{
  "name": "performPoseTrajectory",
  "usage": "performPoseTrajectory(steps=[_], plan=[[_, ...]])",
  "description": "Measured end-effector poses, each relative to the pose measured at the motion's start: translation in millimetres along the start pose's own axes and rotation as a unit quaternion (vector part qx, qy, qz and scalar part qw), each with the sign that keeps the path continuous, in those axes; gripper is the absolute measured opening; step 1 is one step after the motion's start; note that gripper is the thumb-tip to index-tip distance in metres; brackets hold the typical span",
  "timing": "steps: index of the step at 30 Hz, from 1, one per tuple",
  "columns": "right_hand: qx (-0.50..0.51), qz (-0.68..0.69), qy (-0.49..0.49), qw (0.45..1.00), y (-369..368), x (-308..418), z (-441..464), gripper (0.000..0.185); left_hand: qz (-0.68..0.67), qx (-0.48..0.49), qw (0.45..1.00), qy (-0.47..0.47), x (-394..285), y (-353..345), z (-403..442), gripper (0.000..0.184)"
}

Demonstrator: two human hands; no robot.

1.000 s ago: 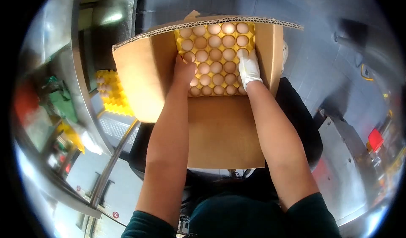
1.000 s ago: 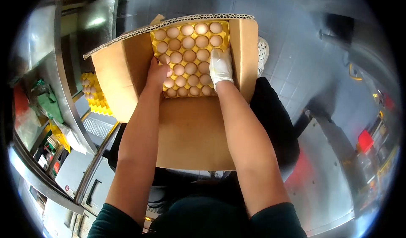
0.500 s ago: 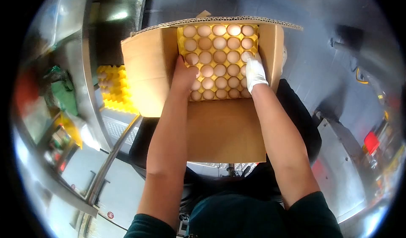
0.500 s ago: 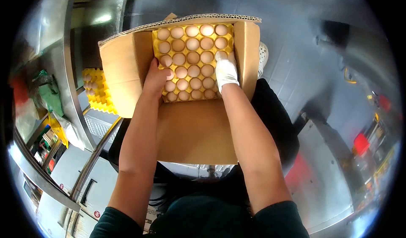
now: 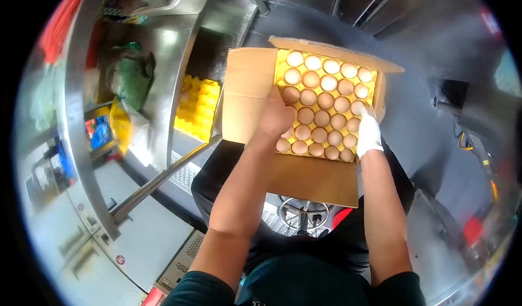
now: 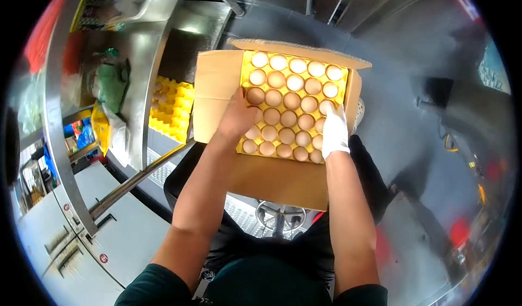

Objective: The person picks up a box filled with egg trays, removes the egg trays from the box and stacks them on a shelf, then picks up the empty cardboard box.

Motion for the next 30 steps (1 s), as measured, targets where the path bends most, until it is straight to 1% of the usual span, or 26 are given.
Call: performPoseTrajectory(steps=[2,5,6,7,10,11,12,13,14,15,16,17,18,19,20,22,23,24,25,26,27,28,29,30], plan=[[-0.001,0.000,0.001,1.000,4.0,9.2,-20.3,0.063,0.007,-0.005,0.999,0.039,-18.7,12.3,-21.2,0.068],[0.006,0.022,0.044,0.999,-1.2,9.8,-43.6,0.065,-0.044,-0.025,0.999,-0.006,-20.7,31.6,-38.0,0.063],[0.007,0.032,0.044,0.999,-4.4,12.7,-56.4,0.066,-0.061,-0.033,0.997,-0.024,-19.6,37.7,-43.9,0.062],[0.004,0.020,0.053,0.998,-5.4,12.3,-63.8,0.066,-0.087,-0.048,0.994,-0.047,-19.9,43.3,-50.6,0.064],[0.007,0.021,0.083,0.996,-14.1,15.1,-92.3,0.065,-0.086,-0.071,0.992,-0.058,-2.5,64.1,-66.6,0.065],[0.013,0.025,0.093,0.995,-19.6,15.6,-100.9,0.065,-0.152,-0.068,0.983,-0.079,15.1,69.1,-67.6,0.066],[0.019,0.030,0.103,0.994,-26.2,16.2,-108.9,0.065,-0.181,-0.051,0.980,-0.063,-4.6,85.4,-89.5,0.069],[0.023,0.039,0.115,0.992,-35.0,16.8,-118.5,0.065,-0.186,-0.061,0.980,-0.047,-4.9,97.6,-102.8,0.069],[0.026,0.022,0.136,0.990,-42.9,14.8,-122.9,0.070,-0.191,-0.071,0.979,-0.032,0.7,108.9,-113.2,0.069],[0.024,0.001,0.157,0.987,-54.2,0.1,-114.5,0.072,-0.187,-0.102,0.977,-0.025,32.9,115.4,-113.2,0.070],[0.023,-0.020,0.177,0.984,-66.4,0.7,-115.7,0.075,-0.220,-0.104,0.970,0.020,42.4,126.6,-120.7,0.070],[0.012,-0.051,0.196,0.979,-75.7,1.5,-120.6,0.081,-0.263,-0.112,0.958,0.021,55.5,135.4,-125.3,0.070],[-0.025,-0.133,0.209,0.969,-85.2,21.5,-142.1,0.081,-0.305,-0.117,0.945,0.024,68.5,142.6,-129.7,0.070],[-0.030,-0.172,0.238,0.956,-98.9,26.9,-145.3,0.082,-0.346,-0.126,0.928,0.052,75.4,149.6,-134.9,0.070],[-0.035,-0.210,0.266,0.940,-112.6,33.1,-146.1,0.082,-0.370,-0.139,0.917,0.061,82.6,156.3,-137.3,0.071],[-0.034,-0.240,0.313,0.918,-145.2,48.9,-142.4,0.074,-0.416,-0.164,0.891,0.079,98.2,169.1,-137.2,0.073],[-0.034,-0.279,0.320,0.905,-159.6,57.5,-139.0,0.073,-0.418,-0.178,0.888,0.071,113.7,174.3,-130.3,0.078],[-0.034,-0.318,0.327,0.889,-174.2,66.0,-134.9,0.072,-0.428,-0.183,0.881,0.080,122.9,179.6,-123.3,0.079],[-0.086,-0.309,0.376,0.869,-189.5,74.0,-131.0,0.064,-0.438,-0.187,0.875,0.088,130.4,184.6,-115.0,0.080],[-0.069,-0.315,0.379,0.868,-200.5,80.4,-120.5,0.059,-0.449,-0.191,0.868,0.097,137.7,186.9,-105.8,0.080],[-0.055,-0.321,0.377,0.867,-207.7,93.2,-116.3,0.055,-0.474,-0.187,0.856,0.084,143.0,183.1,-96.0,0.081],[-0.040,-0.327,0.375,0.867,-216.9,102.8,-106.5,0.050,-0.471,-0.193,0.857,0.078,155.7,184.3,-83.0,0.081],[-0.065,-0.316,0.422,0.847,-231.0,104.9,-87.3,0.039,-0.468,-0.200,0.858,0.072,171.1,185.7,-67.3,0.080],[-0.045,-0.341,0.445,0.827,-241.6,108.0,-69.8,0.037,-0.466,-0.195,0.860,0.070,179.6,177.5,-50.4,0.080]])
Point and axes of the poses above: each hand's wrist, its own z-axis towards the middle knuckle, its own y-axis out of the back of the hand, x = y × z, the point moved 5 cm from there along z, towards the middle knuckle, and after that the axes turned 10 degrees about -z, right-handed, at the moved point
